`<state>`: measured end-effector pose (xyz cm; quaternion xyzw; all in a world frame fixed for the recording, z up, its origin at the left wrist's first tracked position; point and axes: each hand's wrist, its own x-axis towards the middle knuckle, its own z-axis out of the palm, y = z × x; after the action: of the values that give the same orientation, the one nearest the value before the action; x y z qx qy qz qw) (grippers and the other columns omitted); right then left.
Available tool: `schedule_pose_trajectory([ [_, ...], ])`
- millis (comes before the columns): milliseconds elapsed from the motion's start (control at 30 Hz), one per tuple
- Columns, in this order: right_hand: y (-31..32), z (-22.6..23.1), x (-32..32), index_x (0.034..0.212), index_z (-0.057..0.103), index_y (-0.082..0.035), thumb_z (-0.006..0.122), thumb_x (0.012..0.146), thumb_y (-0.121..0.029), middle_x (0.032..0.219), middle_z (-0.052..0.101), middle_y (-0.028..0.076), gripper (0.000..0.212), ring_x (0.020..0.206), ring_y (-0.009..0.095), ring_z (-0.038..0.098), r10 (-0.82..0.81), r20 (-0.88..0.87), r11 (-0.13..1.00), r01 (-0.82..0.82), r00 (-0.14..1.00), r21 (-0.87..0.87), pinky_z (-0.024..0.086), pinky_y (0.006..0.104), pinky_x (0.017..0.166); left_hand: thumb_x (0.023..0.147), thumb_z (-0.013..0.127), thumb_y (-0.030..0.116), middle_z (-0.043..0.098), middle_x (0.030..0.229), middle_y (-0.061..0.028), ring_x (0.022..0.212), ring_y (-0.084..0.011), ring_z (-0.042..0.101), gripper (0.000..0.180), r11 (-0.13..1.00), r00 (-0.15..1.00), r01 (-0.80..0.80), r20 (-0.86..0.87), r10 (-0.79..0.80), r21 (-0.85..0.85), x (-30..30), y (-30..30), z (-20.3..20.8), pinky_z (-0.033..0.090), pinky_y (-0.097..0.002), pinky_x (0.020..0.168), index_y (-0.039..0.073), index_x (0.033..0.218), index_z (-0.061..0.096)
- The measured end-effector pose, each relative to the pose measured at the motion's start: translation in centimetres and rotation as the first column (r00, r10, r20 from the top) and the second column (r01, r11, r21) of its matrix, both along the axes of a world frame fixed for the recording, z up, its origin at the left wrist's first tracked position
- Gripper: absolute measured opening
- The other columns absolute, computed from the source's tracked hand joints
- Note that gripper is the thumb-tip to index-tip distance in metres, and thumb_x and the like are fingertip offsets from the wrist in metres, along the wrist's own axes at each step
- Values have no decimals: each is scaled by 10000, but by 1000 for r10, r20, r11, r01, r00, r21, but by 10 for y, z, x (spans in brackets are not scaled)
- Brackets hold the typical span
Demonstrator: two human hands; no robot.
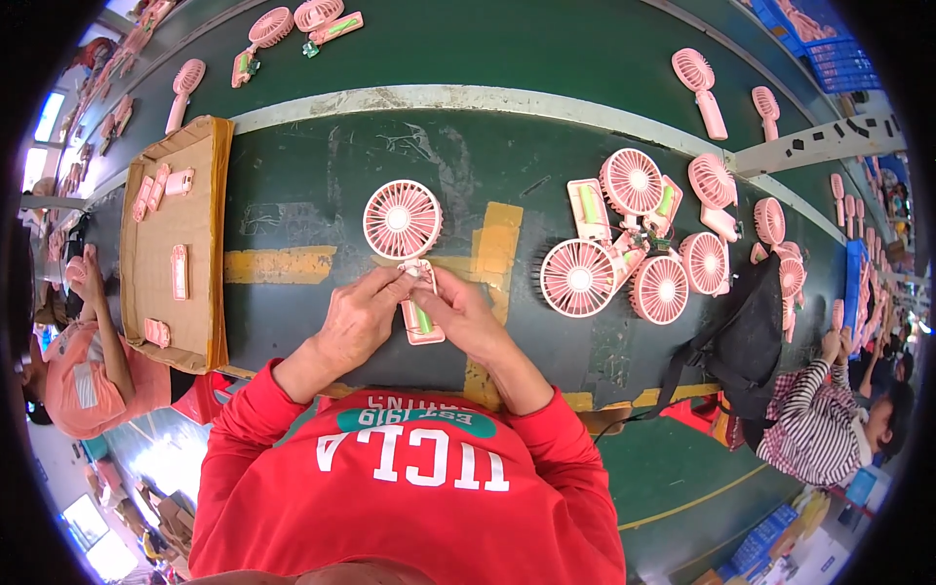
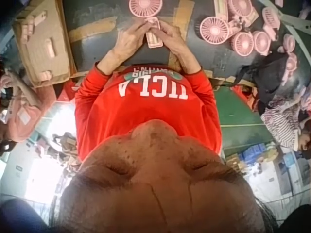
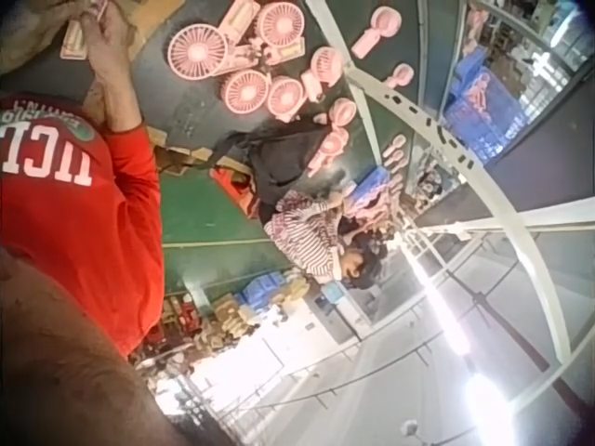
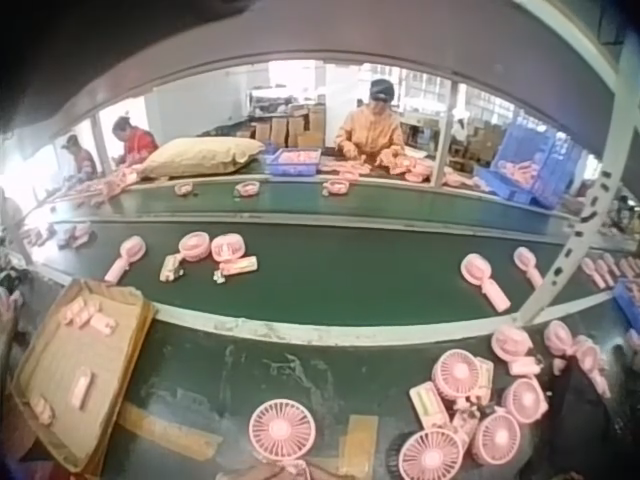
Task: The person assembles mini handheld fans by fitting the fan head and internal electronic components into the handle casing by hand, snapping the handle cover onto the casing, turning on the fan, and placing the assembled fans onto a conveyor belt.
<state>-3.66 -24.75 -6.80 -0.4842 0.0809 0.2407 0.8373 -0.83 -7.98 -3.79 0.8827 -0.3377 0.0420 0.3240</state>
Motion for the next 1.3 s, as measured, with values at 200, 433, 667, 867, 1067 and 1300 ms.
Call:
schedule_pose_trajectory([
  [200,2,-2,1,1244,464,18,508,923,-64,1097,573,32,333,973,73,535,50,52,994,-45,997,-97,444,221,833,668,584,-44,562,950,-125,795,-312,611,399,992,999,37,-36,-33,122,0,-2,7,524,-380,642,-9,1065,583],
  [433,7,1,1,1254,452,13,470,906,-15,1092,567,28,350,997,74,517,4,80,990,8,997,-143,417,223,861,675,593,-14,547,957,-127,807,-305,609,348,976,996,78,-66,-66,201,5,-5,9,520,-382,634,-17,1023,577],
  [667,7,6,0,1270,450,17,504,923,-58,1133,569,46,359,1021,93,524,19,66,987,-8,998,-163,422,228,874,713,592,-23,584,915,-135,722,-333,615,319,998,992,45,-120,-41,38,8,-2,8,515,-399,596,5,1030,565],
  [867,8,-1,-3,1236,477,16,502,921,-52,1079,588,40,323,966,79,539,9,-10,993,-10,1000,-117,441,231,838,766,584,-8,594,898,-172,703,-375,607,239,999,977,-27,-211,32,25,10,-2,11,506,-423,578,-7,1002,551],
  [1067,7,6,2,1200,501,10,499,948,-165,1028,596,33,308,896,67,549,16,9,990,-14,1000,-143,454,211,771,780,585,10,598,881,-180,734,-385,604,199,998,964,-7,-264,25,70,17,-1,11,503,-431,614,-7,974,540],
  [1300,12,-2,14,1100,537,4,514,944,-232,926,607,30,283,811,71,572,-69,-112,987,51,991,-153,476,208,706,798,593,17,615,905,-153,782,-336,621,199,981,953,4,-298,-63,-194,22,9,3,510,-399,653,5,996,595],
])
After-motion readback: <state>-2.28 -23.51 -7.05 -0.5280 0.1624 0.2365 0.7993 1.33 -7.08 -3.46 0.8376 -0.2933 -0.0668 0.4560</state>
